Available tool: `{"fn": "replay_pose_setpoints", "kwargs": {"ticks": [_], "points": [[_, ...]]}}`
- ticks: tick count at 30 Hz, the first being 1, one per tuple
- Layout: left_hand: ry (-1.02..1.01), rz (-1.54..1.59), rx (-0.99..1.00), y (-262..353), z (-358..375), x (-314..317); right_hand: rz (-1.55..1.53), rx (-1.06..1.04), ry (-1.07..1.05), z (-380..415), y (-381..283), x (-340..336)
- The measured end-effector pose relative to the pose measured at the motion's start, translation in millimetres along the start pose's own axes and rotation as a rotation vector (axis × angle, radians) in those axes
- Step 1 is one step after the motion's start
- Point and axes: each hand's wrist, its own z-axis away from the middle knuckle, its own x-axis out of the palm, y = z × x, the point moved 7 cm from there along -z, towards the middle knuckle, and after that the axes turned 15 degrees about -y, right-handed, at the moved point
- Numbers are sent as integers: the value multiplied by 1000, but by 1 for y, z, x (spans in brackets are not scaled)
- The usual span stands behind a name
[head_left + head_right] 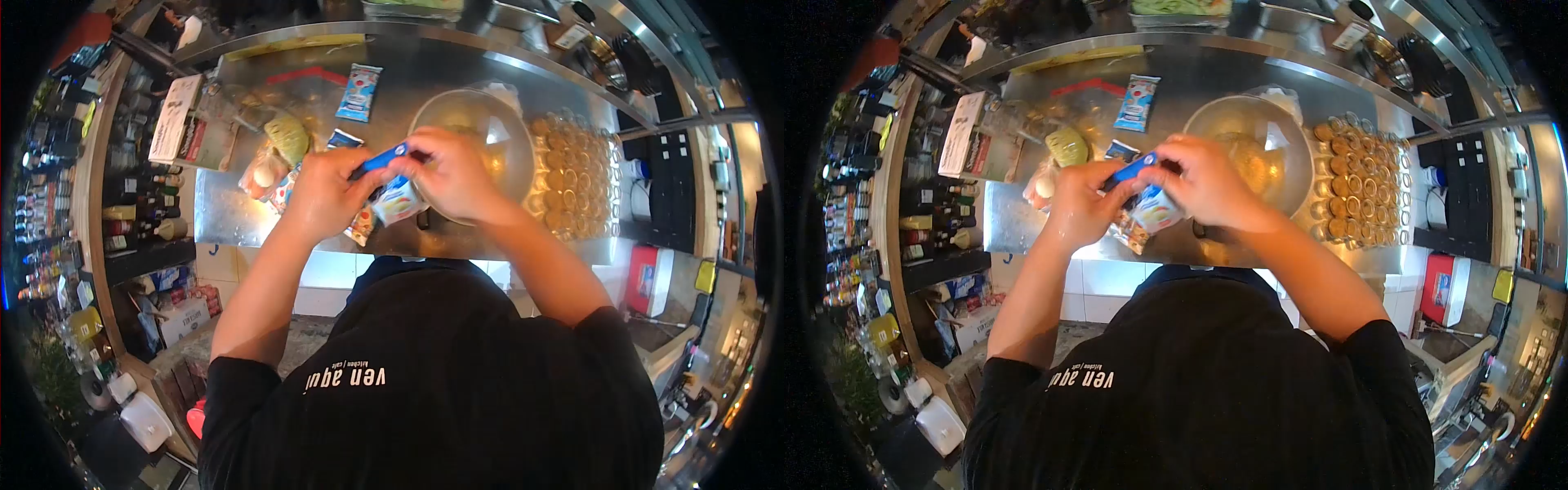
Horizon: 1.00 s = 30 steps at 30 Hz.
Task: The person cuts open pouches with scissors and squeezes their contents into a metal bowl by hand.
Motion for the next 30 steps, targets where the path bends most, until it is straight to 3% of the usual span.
{"fn": "replay_pose_setpoints", "kwargs": {"ticks": [2, 4, 7, 9, 11, 13, 15, 17, 20, 22, 24, 25, 27, 29, 30], "points": [[14, 46, -49, 5, -21, 13, -22, -13, 93, 17, 10, -30], [-22, 406, -54, -1, -42, 37, -18, -47, 192, 37, 17, -56], [43, 149, 52, 15, -69, 60, -7, -96, 296, 63, 39, -77], [69, 26, 68, 41, -84, 69, 0, -72, 281, 79, 68, -85], [100, -95, 218, 65, -100, 78, -640, -20, 195, 88, 105, -81], [73, -118, 175, 75, -116, 91, -730, -138, 165, 105, 107, -87], [89, 17, 214, 74, -129, 105, -804, 14, -112, 120, 134, -63], [65, -12, 204, 75, -127, 120, -802, 31, -92, 131, 148, -60], [431, 398, -106, 33, -81, 126, -817, 89, -105, 143, 160, -62], [652, 271, -242, -32, -21, 136, -852, 100, 33, 160, 176, -69], [639, 187, -458, -74, 23, 173, -871, 123, 96, 177, 195, -74], [512, -83, -496, -95, 35, 196, -887, 149, 158, 186, 206, -77], [379, -16, -474, -101, 27, 238, -919, 155, 191, 195, 218, -79], [163, -187, -482, -101, -2, 266, -964, 225, 176, 202, 228, -77], [165, -180, -475, -103, -10, 271, -989, 228, 176, 202, 229, -74]]}}
